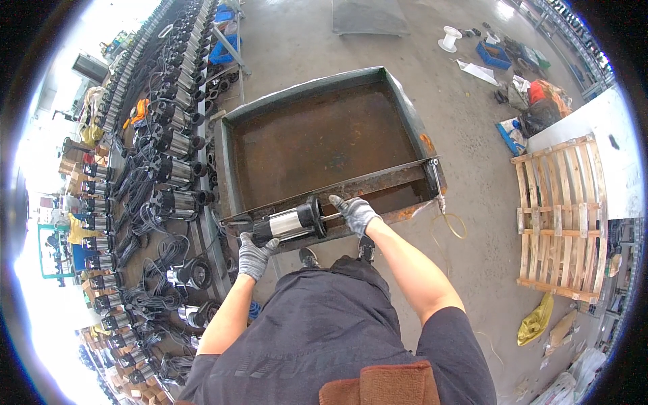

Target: Testing industrial water pumps by submerging them in a water tank and checking for leaks or operation.

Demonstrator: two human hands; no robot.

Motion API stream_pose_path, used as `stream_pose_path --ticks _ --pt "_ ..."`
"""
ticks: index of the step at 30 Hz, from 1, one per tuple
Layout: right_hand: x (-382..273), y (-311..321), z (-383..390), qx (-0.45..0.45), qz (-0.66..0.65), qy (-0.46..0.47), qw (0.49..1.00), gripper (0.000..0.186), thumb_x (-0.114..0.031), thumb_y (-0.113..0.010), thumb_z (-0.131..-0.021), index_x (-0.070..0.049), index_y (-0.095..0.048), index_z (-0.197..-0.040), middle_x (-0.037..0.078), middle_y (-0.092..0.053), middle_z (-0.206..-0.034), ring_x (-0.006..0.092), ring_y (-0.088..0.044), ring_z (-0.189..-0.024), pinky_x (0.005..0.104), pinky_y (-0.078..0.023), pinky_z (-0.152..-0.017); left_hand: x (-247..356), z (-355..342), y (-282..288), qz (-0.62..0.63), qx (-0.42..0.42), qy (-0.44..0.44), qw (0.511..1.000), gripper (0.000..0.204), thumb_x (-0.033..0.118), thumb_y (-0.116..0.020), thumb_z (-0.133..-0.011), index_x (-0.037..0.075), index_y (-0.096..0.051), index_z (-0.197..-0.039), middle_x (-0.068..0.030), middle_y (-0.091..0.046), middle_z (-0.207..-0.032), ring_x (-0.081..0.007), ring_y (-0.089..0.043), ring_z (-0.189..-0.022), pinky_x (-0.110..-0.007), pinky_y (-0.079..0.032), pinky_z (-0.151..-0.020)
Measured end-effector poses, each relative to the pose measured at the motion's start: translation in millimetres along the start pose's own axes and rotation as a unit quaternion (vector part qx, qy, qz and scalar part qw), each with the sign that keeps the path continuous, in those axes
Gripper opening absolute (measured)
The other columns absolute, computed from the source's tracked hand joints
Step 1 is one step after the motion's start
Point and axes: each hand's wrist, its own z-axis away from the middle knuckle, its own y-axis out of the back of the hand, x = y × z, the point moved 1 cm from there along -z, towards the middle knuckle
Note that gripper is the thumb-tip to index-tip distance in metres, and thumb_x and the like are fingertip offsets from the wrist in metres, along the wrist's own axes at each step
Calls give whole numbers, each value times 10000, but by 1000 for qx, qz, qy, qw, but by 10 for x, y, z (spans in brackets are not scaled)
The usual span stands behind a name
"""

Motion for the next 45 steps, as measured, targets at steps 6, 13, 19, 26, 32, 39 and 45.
stream_pose_path --ticks 6,13,19,26,32,39,45 --pt "-359 -42 245 70 186 51 979 599 -493 -302 -1052 -21 -603 -1267 262 -651 -1165 424 -609 -1114 503 -476 -951 4 29 35 -5 11 -12 1000 704 315 -889 -756 -28 -454 -1190 -145 -683 -1074 -206 -636 -949 -328 -515 -893" --pt "-52 -163 -10 81 -13 -24 996 552 -522 -503 -1003 -3 -584 -1174 221 -692 -905 369 -638 -831 437 -519 -790 -270 -87 -11 -4 23 -27 999 732 307 -906 -732 -45 -464 -1197 -136 -681 -1054 -212 -628 -922 -331 -521 -882" --pt "-61 221 396 50 192 315 928 430 -229 -811 -829 0 -635 -1148 172 -644 -1077 290 -616 -1022 345 -518 -875 -121 -23 3 9 9 -15 1000 692 294 -899 -746 -27 -449 -1163 -140 -682 -1073 -195 -637 -955 -319 -519 -897" --pt "44 100 228 -110 -327 -55 937 310 -395 -666 -960 -93 -630 -901 16 -631 -685 131 -607 -527 284 -511 -489 -270 -68 0 -55 47 -21 997 735 315 -905 -727 -52 -480 -1200 -159 -682 -1063 -213 -631 -920 -332 -528 -867" --pt "-61 141 414 75 -62 191 977 373 -344 -730 -901 -39 -638 -1096 130 -684 -977 268 -689 -791 354 -575 -713 -342 -98 -2 3 21 -25 999 747 345 -905 -723 -65 -495 -1193 -177 -687 -1061 -239 -642 -923 -348 -528 -863" --pt "158 178 235 96 235 455 854 382 -259 -744 -876 -73 -665 -1201 128 -662 -1226 294 -670 -1056 389 -562 -882 -295 -123 -29 -42 18 -26 999 690 277 -896 -750 -28 -446 -1175 -146 -680 -1086 -200 -641 -971 -330 -523 -901" --pt "29 5 155 -75 -349 -93 929 279 -320 -645 -982 -48 -671 -929 37 -616 -658 141 -573 -466 276 -496 -431 -288 -94 -10 -34 31 -24 999 729 333 -899 -732 -47 -471 -1183 -160 -687 -1067 -225 -647 -949 -343 -525 -882"
